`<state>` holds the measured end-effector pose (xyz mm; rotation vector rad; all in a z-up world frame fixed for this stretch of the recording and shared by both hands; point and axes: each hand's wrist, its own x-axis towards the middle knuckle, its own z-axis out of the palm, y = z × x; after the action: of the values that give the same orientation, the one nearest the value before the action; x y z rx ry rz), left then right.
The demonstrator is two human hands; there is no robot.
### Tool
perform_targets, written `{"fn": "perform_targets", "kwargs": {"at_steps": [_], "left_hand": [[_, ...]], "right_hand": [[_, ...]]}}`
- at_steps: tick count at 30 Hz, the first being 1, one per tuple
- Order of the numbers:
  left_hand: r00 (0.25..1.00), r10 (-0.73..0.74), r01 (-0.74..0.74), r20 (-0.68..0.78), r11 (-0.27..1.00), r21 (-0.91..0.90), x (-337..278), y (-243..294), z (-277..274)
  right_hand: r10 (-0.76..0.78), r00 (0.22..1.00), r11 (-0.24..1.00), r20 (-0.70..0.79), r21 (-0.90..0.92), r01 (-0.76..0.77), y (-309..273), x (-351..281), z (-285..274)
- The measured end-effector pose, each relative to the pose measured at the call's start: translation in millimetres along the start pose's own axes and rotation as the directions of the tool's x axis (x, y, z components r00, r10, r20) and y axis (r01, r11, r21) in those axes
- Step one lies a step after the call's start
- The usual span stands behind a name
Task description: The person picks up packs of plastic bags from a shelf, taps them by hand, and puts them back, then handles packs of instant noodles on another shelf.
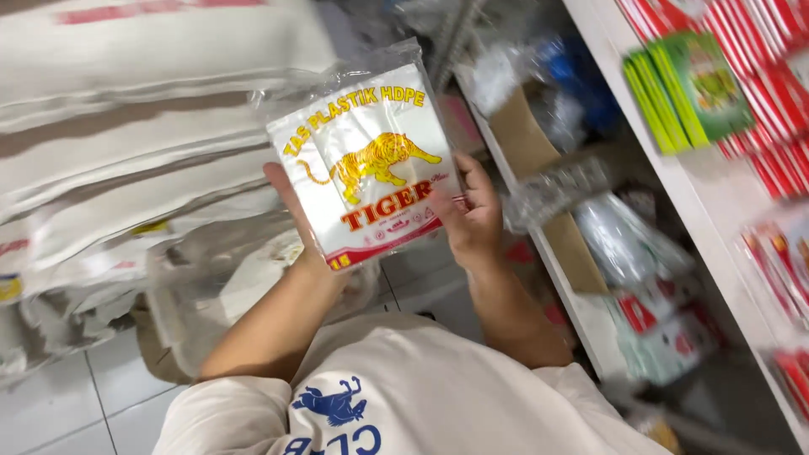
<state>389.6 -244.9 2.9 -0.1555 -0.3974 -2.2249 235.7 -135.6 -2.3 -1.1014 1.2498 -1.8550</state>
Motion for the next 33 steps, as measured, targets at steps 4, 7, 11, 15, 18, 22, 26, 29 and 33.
{"fn": "perform_targets", "kwargs": {"at_steps": [4, 7, 11, 15, 18, 22, 26, 29, 33], "left_hand": [[0.979, -0.199, 0.201, 0.038, 0.979, -0.031, 28, -62, -13], [0.94, -0.326, 0.331, 0.096, 0.943, -0.043, 41, -118, -24], [0.944, -0.318, 0.323, -0.085, 0.945, 0.052, 41, -194, -57], [0.916, -0.388, 0.379, -0.099, 0.92, -0.098, 44, -238, -60], [0.865, -0.486, 0.501, 0.124, 0.85, -0.165, 57, -252, -37], [0.837, -0.523, 0.538, 0.162, 0.84, -0.069, 53, -279, -19], [0.792, -0.594, 0.61, 0.14, 0.767, -0.197, 41, -312, -15], [0.733, -0.662, 0.672, 0.152, 0.673, -0.309, 32, -329, -15], [0.669, -0.687, 0.743, 0.284, 0.6, -0.296, 29, -340, -10]], "right_hand": [[-0.267, 0.964, 0.522, 0.002, -0.84, 0.147, -40, -17, -57], [-0.365, 0.912, 0.222, 0.187, -0.934, 0.28, -65, -24, -84], [-0.148, 0.91, 0.157, 0.388, -0.899, 0.409, -50, -21, -90], [-0.045, 0.943, 0.094, 0.33, -0.938, 0.333, -43, -19, -132], [-0.038, 0.993, -0.005, 0.115, -0.993, 0.115, -55, -24, -186], [-0.15, 0.981, -0.121, -0.119, -0.983, -0.138, -71, -51, -239], [-0.184, 0.983, -0.058, 0.021, -0.998, 0.011, -66, -71, -227], [-0.072, 0.995, -0.087, 0.075, -0.994, 0.068, -55, -85, -218], [-0.179, 0.971, 0.061, -0.157, -0.987, -0.148, -46, -98, -264]]}}
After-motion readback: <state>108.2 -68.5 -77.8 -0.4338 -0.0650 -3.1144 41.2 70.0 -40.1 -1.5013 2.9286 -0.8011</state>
